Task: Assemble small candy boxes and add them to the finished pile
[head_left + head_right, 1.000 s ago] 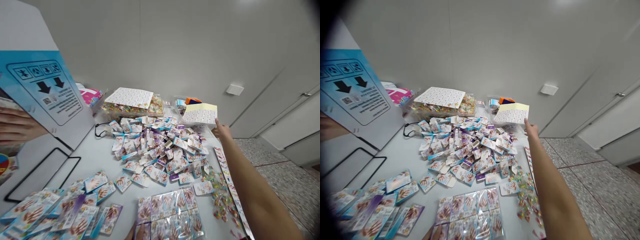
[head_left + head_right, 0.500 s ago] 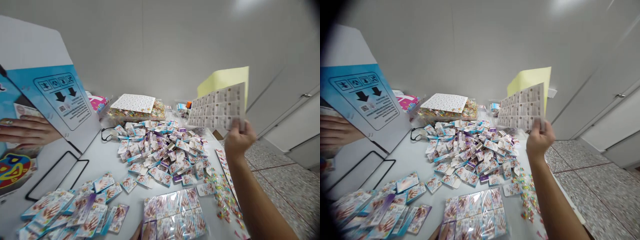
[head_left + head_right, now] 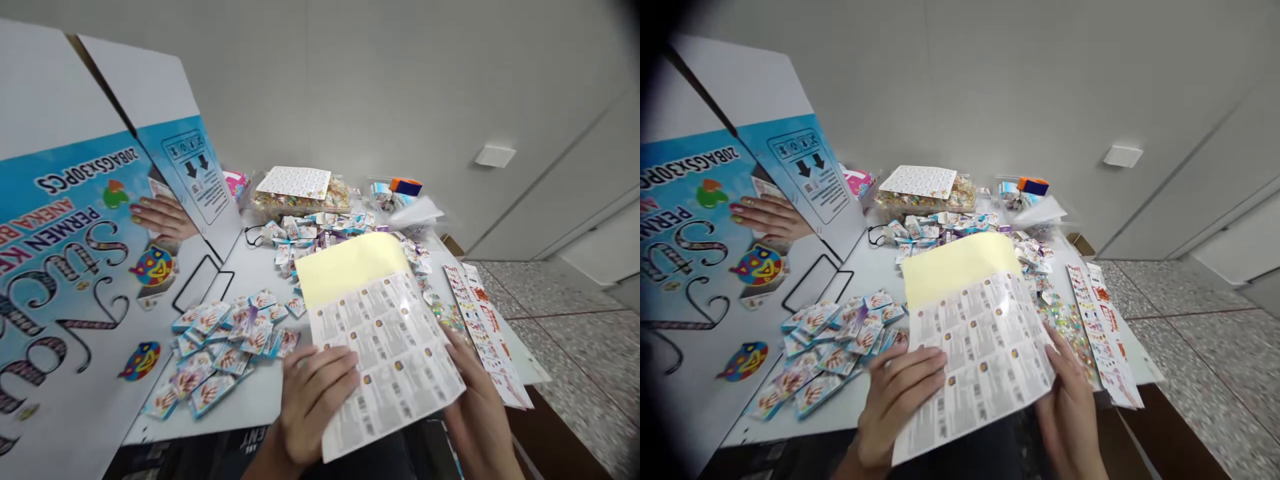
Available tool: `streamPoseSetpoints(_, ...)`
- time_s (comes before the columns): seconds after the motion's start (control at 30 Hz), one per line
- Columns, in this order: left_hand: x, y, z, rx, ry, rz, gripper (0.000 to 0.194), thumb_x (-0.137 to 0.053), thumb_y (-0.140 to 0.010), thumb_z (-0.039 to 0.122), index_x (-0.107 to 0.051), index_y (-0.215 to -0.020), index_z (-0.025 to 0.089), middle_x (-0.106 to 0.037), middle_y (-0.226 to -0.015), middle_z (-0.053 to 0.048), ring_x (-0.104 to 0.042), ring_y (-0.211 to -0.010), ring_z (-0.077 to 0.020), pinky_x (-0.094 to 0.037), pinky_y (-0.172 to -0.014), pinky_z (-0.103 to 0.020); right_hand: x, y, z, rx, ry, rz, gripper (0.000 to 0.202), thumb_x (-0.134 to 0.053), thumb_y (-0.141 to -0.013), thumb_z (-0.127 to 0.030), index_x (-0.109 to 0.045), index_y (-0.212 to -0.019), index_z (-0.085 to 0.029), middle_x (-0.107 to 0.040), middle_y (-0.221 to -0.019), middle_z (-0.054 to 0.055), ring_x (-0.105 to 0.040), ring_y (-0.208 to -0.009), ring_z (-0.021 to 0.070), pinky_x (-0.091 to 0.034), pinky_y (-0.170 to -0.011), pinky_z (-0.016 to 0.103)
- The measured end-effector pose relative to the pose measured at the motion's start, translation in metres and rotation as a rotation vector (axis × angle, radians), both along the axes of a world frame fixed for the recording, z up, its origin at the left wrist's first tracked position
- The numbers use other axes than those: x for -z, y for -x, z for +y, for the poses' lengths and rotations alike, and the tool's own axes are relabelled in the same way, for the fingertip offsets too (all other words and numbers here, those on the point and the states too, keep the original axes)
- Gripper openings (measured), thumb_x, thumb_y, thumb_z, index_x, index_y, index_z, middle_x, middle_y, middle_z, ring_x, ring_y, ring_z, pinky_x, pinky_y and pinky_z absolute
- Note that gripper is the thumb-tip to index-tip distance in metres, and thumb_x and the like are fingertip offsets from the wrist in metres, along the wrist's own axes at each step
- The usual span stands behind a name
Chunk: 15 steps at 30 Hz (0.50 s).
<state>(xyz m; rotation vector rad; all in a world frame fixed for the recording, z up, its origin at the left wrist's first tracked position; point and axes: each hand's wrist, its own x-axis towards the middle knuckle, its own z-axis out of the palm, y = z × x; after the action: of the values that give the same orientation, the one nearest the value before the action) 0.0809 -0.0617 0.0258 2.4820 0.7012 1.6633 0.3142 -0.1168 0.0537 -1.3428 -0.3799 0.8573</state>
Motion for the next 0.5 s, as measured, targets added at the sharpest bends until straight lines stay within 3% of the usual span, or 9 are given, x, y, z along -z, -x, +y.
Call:
streamPoseSetpoints(0.07,-0.032,0.003,0.006,0.129,0.073,-0.120,0.020,-0.053,-0.100,0.021,-0.063,-0.117,0.018,-0.075,-0.098,-0.010,-0.069,-0.100,-0.0236,-0.055,-0.087,-0.039,0.013,-0.007,-0.004,-0.039,0.097,-0.190,0.056,-0.075,-0.078,-0.055,-0.069,-0.119,-0.017,-0.071,-0.119,0.013,-0.065,-0.113,0.0348,-0.056,-0.089,0.048)
streamPoseSetpoints(0.17,-0.063,0.001,0.005,0.042,0.283,-0.185,0.010,-0.058,-0.095,0.017,-0.065,-0.103,0.020,-0.072,-0.086,-0.005,-0.068,-0.082,-0.0191,-0.054,-0.073,-0.031,0.023,-0.016,-0.016,0.044,0.042,-0.593,0.055,-0.064,-0.087,-0.062,-0.066,-0.120,-0.018,-0.066,-0.125,0.013,-0.061,-0.115,0.0327,-0.050,-0.097,0.050)
streamPoseSetpoints(0.23,-0.073,0.000,-0.002,-0.079,0.445,-0.163,0.006,-0.061,-0.094,0.017,-0.065,-0.096,0.021,-0.071,-0.082,-0.002,-0.067,-0.075,-0.0161,-0.053,-0.070,-0.026,0.022,-0.017,-0.027,0.032,-0.178,-0.710,0.058,-0.056,-0.091,-0.065,-0.064,-0.125,-0.019,-0.063,-0.130,0.015,-0.061,-0.117,0.0327,-0.049,-0.100,0.052)
streamPoseSetpoints(0.3,-0.078,0.003,-0.011,-0.178,0.572,-0.200,0.004,-0.063,-0.095,0.023,-0.066,-0.093,0.021,-0.070,-0.079,0.000,-0.066,-0.071,-0.0150,-0.053,-0.069,-0.024,0.015,-0.013,-0.036,-0.014,-0.304,-0.734,0.057,-0.063,-0.089,-0.063,-0.065,-0.125,-0.020,-0.067,-0.124,0.015,-0.064,-0.115,0.0331,-0.052,-0.098,0.050)
streamPoseSetpoints(0.4,-0.084,0.015,-0.024,-0.252,0.726,-0.307,0.013,-0.063,-0.095,0.032,-0.068,-0.097,0.019,-0.072,-0.082,-0.001,-0.066,-0.069,-0.0158,-0.053,-0.063,-0.022,-0.004,-0.004,-0.047,0.058,-0.239,-0.760,0.039,-0.080,-0.080,-0.045,-0.071,-0.110,-0.023,-0.073,-0.107,0.011,-0.070,-0.104,0.0314,-0.056,-0.090,0.046)
streamPoseSetpoints(0.5,-0.092,0.031,-0.029,-0.220,0.857,-0.394,0.022,-0.065,-0.093,0.039,-0.068,-0.102,0.018,-0.073,-0.083,-0.002,-0.066,-0.069,-0.0171,-0.053,-0.058,-0.021,-0.027,-0.002,-0.054,0.172,-0.242,-0.670,0.023,-0.082,-0.078,-0.037,-0.073,-0.095,-0.024,-0.075,-0.098,0.009,-0.072,-0.089,0.0289,-0.059,-0.075,0.042)
